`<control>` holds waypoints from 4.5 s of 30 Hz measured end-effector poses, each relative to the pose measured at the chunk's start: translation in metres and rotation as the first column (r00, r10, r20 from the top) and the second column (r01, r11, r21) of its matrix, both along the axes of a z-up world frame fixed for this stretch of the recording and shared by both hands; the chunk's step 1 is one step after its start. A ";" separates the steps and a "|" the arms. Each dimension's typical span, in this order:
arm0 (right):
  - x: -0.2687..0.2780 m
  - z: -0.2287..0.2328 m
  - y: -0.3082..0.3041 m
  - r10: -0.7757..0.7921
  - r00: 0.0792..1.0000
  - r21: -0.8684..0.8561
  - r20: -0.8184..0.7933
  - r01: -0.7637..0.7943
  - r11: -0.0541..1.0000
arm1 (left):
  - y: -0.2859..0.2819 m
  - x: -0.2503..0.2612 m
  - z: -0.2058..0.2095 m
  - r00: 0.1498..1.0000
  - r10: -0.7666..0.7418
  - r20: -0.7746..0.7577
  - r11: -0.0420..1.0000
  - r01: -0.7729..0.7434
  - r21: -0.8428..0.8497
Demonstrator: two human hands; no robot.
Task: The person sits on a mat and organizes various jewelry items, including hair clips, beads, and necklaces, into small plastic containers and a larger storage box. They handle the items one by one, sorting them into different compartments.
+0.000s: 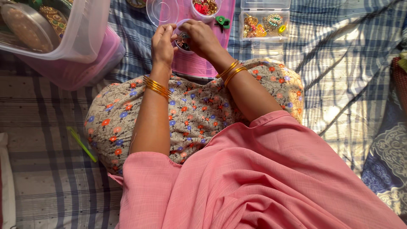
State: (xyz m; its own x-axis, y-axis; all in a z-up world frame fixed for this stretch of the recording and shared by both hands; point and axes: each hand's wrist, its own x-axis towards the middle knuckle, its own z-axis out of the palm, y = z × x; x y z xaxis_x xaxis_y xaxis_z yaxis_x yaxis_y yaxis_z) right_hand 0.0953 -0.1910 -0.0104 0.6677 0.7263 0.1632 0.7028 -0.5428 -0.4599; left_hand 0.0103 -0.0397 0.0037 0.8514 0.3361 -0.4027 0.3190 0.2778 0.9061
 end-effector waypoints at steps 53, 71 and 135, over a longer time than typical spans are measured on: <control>0.005 0.064 -0.024 0.417 0.344 0.537 -0.841 0.623 0.569 | -0.007 -0.004 0.042 0.966 0.039 0.257 0.989 0.000 -0.151; 0.007 0.075 -0.030 0.386 0.327 0.505 -0.862 0.610 0.611 | -0.005 -0.003 0.035 0.960 0.112 0.256 0.993 -0.113 -0.011; 0.020 0.091 -0.048 0.261 0.290 0.374 -0.921 0.464 0.803 | -0.003 -0.001 0.027 0.986 0.108 0.130 0.945 -0.061 -0.322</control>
State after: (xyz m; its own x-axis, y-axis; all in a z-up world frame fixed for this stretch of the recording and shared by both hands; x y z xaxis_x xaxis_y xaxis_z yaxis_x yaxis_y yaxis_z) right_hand 0.1157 -0.2385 0.0808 0.6670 0.6706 -0.3248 -0.4329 -0.0060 -0.9014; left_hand 0.0091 -0.0425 0.0303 0.8820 0.2849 -0.3754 0.1546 0.5776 0.8015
